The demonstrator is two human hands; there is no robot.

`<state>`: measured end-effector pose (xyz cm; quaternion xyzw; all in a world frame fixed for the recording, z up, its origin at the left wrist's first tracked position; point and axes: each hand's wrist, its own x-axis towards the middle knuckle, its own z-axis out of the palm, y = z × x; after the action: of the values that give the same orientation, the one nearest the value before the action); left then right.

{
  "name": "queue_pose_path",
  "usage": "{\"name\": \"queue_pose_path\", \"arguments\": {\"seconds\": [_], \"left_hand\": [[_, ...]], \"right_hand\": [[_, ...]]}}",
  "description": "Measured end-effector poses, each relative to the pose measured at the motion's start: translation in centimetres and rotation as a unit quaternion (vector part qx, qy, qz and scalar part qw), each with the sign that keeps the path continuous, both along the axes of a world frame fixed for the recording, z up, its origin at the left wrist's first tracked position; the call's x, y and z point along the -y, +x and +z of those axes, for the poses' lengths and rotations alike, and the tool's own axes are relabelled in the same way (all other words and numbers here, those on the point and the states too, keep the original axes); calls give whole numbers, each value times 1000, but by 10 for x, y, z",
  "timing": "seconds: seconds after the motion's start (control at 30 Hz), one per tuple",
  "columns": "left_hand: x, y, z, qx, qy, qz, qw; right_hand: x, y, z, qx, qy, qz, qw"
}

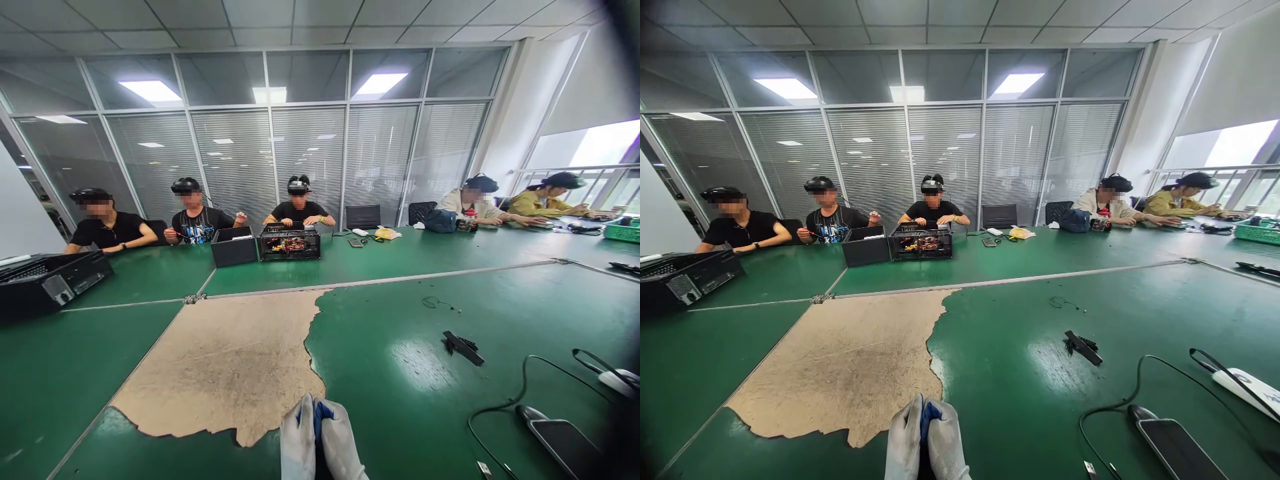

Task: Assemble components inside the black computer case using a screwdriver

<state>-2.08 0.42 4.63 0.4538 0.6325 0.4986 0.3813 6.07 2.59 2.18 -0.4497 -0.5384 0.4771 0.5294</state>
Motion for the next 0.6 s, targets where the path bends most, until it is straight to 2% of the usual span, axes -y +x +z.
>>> {"name": "queue_pose_path", "arguments": {"seconds": [0.2,0.4,0.43,0.5,0.53,0.6], "left_hand": [[-1,1,-5,-14,10,5,1000],[-3,-9,-14,-22,-28,-16,999],[-4,-9,-16,-24,-21,-12,999],[-5,-9,-18,-25,5,-1,1000],[-5,-8,-19,-25,16,3,1000],[-6,-4,-20,-33,23,9,999]], "right_hand": [[0,0,3,-17,-29,-6,999],[-1,0,-16,-4,-23,-2,1000],[0,2,-17,12,3,-14,1000],[4,10,-8,73,113,-46,990],[4,16,2,115,190,-60,973],[-1,25,37,219,338,-89,911]]}}
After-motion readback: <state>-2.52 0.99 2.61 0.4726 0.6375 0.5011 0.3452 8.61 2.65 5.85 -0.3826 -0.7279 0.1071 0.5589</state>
